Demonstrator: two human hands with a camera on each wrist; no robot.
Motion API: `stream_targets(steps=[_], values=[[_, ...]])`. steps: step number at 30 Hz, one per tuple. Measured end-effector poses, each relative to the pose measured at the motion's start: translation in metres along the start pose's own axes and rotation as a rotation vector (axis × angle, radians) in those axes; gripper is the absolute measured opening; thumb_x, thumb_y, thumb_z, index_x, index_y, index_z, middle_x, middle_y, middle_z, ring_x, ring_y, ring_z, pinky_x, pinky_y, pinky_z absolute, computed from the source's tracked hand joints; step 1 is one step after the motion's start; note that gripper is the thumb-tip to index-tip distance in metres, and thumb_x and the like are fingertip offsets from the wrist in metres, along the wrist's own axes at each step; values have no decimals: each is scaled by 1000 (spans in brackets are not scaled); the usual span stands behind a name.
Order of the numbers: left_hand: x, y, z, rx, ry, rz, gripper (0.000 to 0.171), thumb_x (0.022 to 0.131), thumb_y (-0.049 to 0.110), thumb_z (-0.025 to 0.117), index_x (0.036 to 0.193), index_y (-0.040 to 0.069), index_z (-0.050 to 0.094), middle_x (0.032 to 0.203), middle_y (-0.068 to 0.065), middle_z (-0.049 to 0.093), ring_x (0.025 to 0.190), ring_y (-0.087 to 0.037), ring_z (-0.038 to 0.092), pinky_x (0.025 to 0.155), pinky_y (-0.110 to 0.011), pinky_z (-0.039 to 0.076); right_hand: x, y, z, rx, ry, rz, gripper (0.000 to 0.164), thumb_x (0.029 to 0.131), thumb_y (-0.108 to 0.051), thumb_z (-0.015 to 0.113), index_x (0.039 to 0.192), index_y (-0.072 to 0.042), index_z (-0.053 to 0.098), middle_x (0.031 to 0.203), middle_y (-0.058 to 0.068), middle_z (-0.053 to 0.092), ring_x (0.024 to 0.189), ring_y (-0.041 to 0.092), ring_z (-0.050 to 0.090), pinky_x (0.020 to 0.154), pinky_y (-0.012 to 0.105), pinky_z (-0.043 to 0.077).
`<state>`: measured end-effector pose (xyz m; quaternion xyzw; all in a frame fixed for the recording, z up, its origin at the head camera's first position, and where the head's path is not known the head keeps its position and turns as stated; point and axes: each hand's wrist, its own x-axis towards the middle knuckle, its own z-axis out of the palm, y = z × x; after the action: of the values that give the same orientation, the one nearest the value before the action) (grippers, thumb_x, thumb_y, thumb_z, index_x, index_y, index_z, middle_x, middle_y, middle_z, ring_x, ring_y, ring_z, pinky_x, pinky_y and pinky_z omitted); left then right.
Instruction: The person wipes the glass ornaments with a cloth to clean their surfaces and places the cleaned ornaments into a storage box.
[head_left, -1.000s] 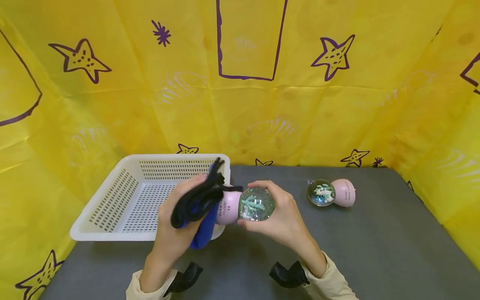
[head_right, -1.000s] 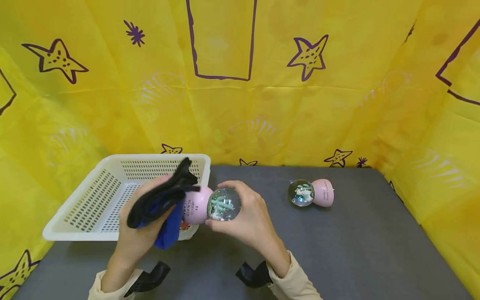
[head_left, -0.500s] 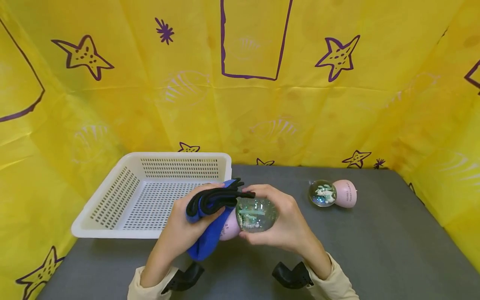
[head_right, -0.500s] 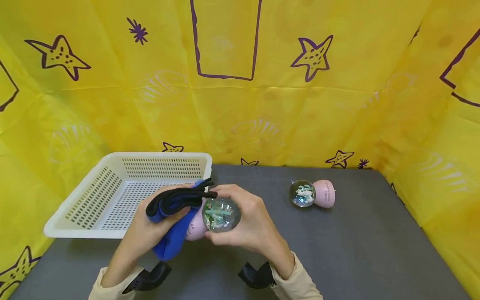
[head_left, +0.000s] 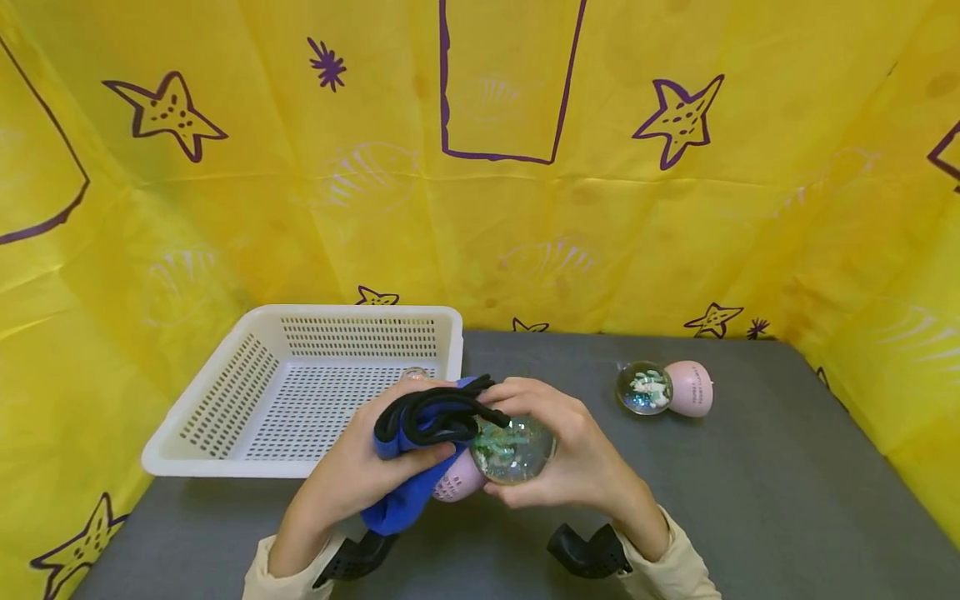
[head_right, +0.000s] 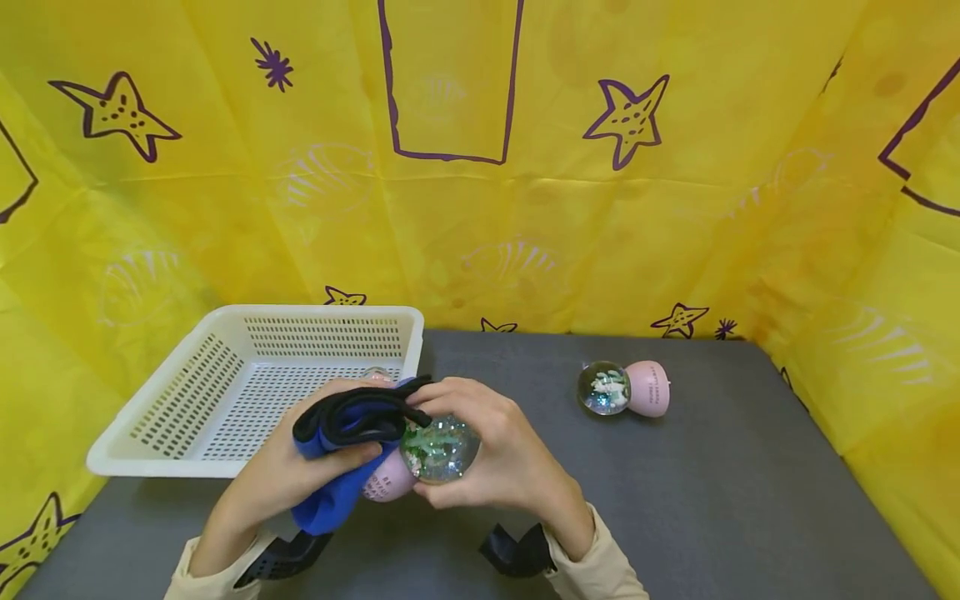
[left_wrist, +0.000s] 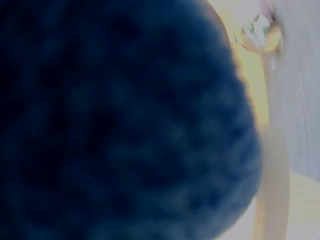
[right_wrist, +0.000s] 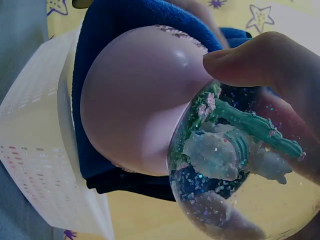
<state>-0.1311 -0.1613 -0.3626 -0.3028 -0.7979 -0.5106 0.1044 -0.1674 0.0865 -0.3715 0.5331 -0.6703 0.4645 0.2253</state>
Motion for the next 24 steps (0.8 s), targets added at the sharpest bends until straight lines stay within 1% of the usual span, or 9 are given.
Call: stream_targets(steps=[3, 5, 7, 9, 12, 16, 18, 21, 24], values=[[0, -3, 1, 36, 62, 21, 46, 83, 3, 77, 124, 19, 63, 115, 3, 68, 107, -10, 63, 96, -24, 48, 1, 0, -1, -5, -16, -35, 60, 57, -14, 94, 108, -6, 65, 117, 10, 68, 115, 23, 61, 105, 29, 47], [0, -6, 2, 31, 105, 38, 42, 83, -1, 75, 121, 15, 64, 111, 1, 69, 104, -9, 63, 94, -22, 48, 0, 1, -2, 39, -30, -40, 60, 56, -13, 94, 109, -6, 65, 116, 12, 68, 115, 24, 61, 104, 30, 48], [0, -8, 3, 11, 139, 30, 41, 83, -2, 74, 121, 11, 64, 111, 1, 69, 103, -8, 63, 94, -22, 48, 0, 2, -3, 99, -39, -33, 63, 56, -11, 95, 110, -6, 65, 116, 14, 68, 116, 24, 61, 103, 31, 50], [-1, -9, 3, -26, 146, 14, 41, 85, -3, 72, 123, 10, 63, 113, 4, 68, 104, -7, 64, 94, -22, 49, -2, 4, -5, 165, -41, -14, 65, 56, -9, 95, 112, -5, 63, 117, 16, 67, 116, 23, 61, 99, 30, 51], [-1, -7, 3, -61, 106, 33, 43, 85, -3, 71, 125, 10, 62, 116, 6, 68, 107, -8, 63, 97, -22, 47, -3, 6, -8, 212, -32, 2, 66, 56, -9, 95, 113, -4, 61, 118, 17, 66, 116, 23, 61, 98, 30, 52], [-1, -2, 3, -72, -2, 152, 50, 82, -7, 73, 127, 9, 61, 124, -5, 67, 118, -12, 61, 106, -23, 43, -3, 8, -10, 200, -38, 1, 66, 57, -10, 95, 113, -4, 61, 119, 16, 65, 116, 24, 60, 101, 29, 49], [-2, 0, 3, -67, -33, 191, 53, 80, -8, 74, 128, 10, 60, 127, -9, 65, 122, -14, 60, 109, -24, 42, -3, 8, -11, 194, -47, -2, 66, 58, -10, 95, 114, -4, 61, 119, 15, 66, 117, 24, 60, 103, 30, 48], [-1, 1, 4, -77, -37, 185, 52, 80, -8, 75, 126, 10, 61, 125, -8, 66, 121, -13, 60, 107, -24, 43, -3, 7, -11, 218, -56, 3, 66, 57, -10, 95, 114, -5, 62, 119, 14, 66, 118, 24, 60, 104, 31, 48], [-1, 1, 5, -104, -24, 131, 44, 82, -6, 73, 123, 9, 63, 118, -5, 69, 112, -12, 64, 102, -23, 46, -4, 5, -13, 283, -55, 4, 65, 57, -8, 95, 112, -4, 61, 120, 15, 66, 120, 26, 60, 105, 32, 48]])
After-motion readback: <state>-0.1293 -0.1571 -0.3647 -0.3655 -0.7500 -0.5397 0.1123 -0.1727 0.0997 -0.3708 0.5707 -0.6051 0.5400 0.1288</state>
